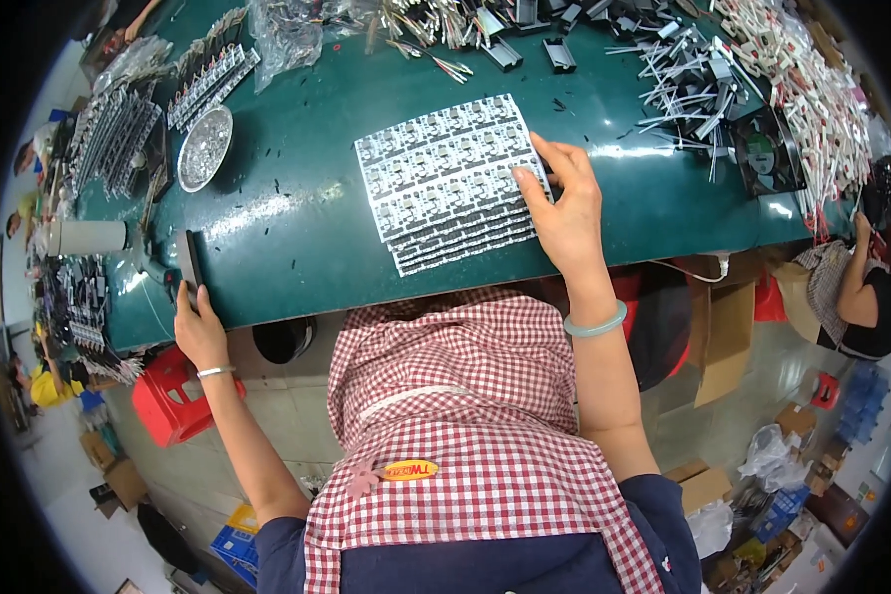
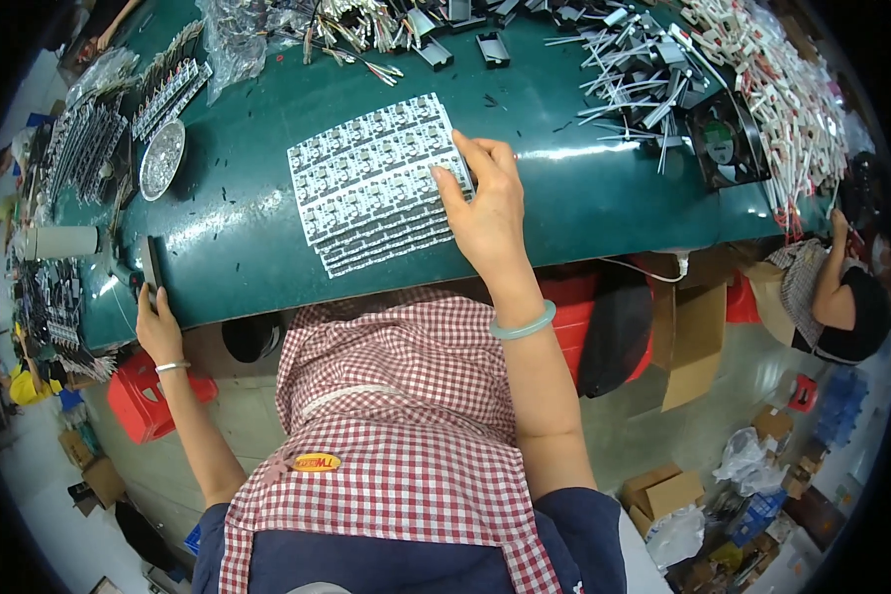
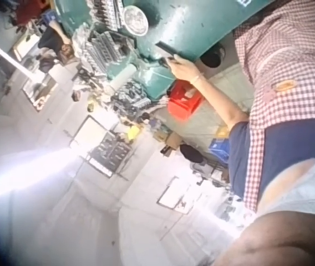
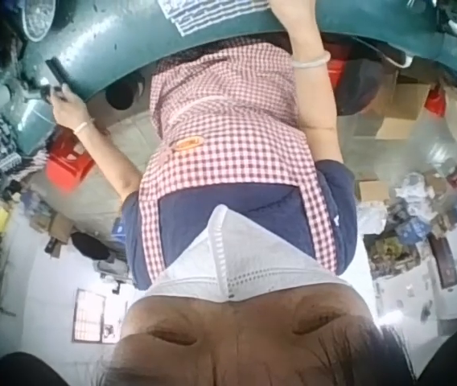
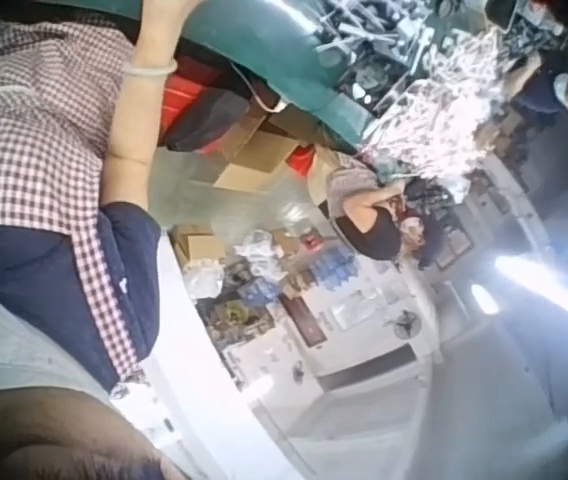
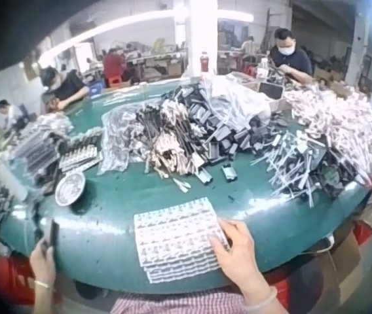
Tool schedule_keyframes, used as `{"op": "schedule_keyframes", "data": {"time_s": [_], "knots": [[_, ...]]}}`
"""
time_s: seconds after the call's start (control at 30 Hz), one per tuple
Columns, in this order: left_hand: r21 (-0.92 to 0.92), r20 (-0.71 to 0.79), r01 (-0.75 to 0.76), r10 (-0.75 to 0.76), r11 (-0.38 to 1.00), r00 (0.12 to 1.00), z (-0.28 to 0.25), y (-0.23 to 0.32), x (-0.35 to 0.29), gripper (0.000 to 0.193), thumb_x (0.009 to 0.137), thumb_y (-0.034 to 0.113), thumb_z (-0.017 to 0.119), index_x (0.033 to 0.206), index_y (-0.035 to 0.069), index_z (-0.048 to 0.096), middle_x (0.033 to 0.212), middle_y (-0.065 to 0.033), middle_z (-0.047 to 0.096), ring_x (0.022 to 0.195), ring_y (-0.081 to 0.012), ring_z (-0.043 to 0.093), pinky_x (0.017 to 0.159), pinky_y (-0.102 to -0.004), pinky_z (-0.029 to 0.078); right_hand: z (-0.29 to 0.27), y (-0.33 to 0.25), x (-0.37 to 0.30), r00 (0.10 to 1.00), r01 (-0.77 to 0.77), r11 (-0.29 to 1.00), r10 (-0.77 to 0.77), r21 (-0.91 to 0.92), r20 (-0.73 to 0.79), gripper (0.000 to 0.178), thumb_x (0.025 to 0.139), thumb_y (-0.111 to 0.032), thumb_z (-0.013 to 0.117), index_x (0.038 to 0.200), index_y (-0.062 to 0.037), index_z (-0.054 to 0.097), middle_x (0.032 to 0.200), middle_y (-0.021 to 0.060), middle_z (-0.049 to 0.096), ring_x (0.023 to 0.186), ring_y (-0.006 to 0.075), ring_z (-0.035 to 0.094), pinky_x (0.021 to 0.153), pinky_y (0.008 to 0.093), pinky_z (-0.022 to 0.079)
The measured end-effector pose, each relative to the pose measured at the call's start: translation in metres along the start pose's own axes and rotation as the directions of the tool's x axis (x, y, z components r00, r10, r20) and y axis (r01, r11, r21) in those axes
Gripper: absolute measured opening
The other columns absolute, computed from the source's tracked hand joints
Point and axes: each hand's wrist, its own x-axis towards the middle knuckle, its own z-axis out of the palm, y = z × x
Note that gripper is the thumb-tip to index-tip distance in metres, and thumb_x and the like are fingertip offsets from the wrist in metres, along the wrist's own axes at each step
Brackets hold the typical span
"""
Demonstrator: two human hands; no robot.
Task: The person solders wires onto small LED circuit boards using a soldering iron and solder wire.
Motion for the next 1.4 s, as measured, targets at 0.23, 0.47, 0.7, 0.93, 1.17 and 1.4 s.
{"op": "schedule_keyframes", "data": {"time_s": [0.23, 0.47, 0.7, 0.93, 1.17, 1.4], "knots": [[-0.63, -0.054, -0.13, 0.125, 0.766, 0.991, -0.064, 0.093, -0.045, 0.035, 0.092, 0.008, 0.062, 0.127, 0.001, 0.06, 0.103, -0.0176, 0.067, 0.09, -0.0272, 0.064, 0.083, -0.0323, 0.049, 0.003, 0.001, -0.002, 0.999, -0.023, 0.994, 0.027, 0.105, -0.035, 0.038, 0.081, -0.009, 0.072, 0.116, 0.0019, 0.063, 0.108, 0.0158, 0.06, 0.092, 0.0268, 0.061, 0.08, 0.0337, 0.051], [-0.681, -0.189, -0.654, 0.784, 0.33, 0.592, -0.063, 0.241, -0.021, 0.047, 0.076, -0.002, 0.071, 0.123, -0.001, 0.06, 0.099, -0.0164, 0.066, 0.08, -0.0283, 0.058, 0.074, -0.0335, 0.047, 0.002, 0.001, -0.003, 0.998, 0.003, 0.997, 0.002, 0.081, -0.062, 0.038, 0.079, -0.008, 0.073, 0.115, -0.0003, 0.064, 0.106, 0.0138, 0.059, 0.091, 0.0258, 0.061, 0.078, 0.0334, 0.05], [-0.735, -0.111, -0.639, 0.89, 0.226, 0.442, -0.041, 0.282, -0.008, 0.05, 0.075, 0.002, 0.073, 0.123, 0.002, 0.061, 0.099, -0.014, 0.067, 0.079, -0.0295, 0.057, 0.071, -0.037, 0.047, -0.005, -0.002, -0.003, 0.999, -0.028, 0.993, 0.032, 0.114, -0.032, 0.035, 0.077, -0.008, 0.076, 0.109, 0.0027, 0.066, 0.11, 0.0119, 0.061, 0.093, 0.0214, 0.062, 0.081, 0.0304, 0.051], [-0.739, -0.056, -0.643, 0.932, 0.202, 0.358, -0.029, 0.282, 0.0, 0.048, 0.077, 0.01, 0.073, 0.123, 0.005, 0.061, 0.097, -0.01, 0.066, 0.08, -0.0277, 0.056, 0.071, -0.0372, 0.045, -0.005, 0.0, -0.003, 0.996, -0.067, 0.978, 0.076, 0.196, -0.038, 0.058, 0.07, -0.008, 0.082, 0.122, 0.0035, 0.06, 0.109, 0.0148, 0.063, 0.095, 0.024, 0.066, 0.084, 0.0329, 0.054], [-0.61, -0.131, -0.776, 0.946, 0.16, 0.298, -0.028, 0.282, -0.005, 0.054, 0.071, 0.011, 0.076, 0.123, 0.006, 0.062, 0.097, -0.0104, 0.064, 0.078, -0.0271, 0.056, 0.069, -0.0375, 0.045, -0.011, 0.004, -0.004, 0.987, -0.156, 0.935, 0.138, 0.317, 0.078, 0.066, 0.072, 0.002, 0.08, 0.132, 0.0037, 0.053, 0.119, 0.0137, 0.059, 0.105, 0.0194, 0.06, 0.095, 0.0331, 0.049], [-0.592, -0.094, -0.776, 0.938, 0.216, 0.332, -0.038, 0.279, -0.007, 0.052, 0.074, 0.019, 0.075, 0.123, 0.007, 0.063, 0.1, -0.0092, 0.062, 0.082, -0.026, 0.057, 0.07, -0.0371, 0.045, -0.037, -0.012, 0.05, 0.976, -0.218, 0.925, 0.207, 0.312, 0.069, 0.036, 0.082, -0.005, 0.072, 0.117, 0.0028, 0.064, 0.112, 0.0129, 0.064, 0.103, 0.0214, 0.064, 0.089, 0.0318, 0.052]]}}
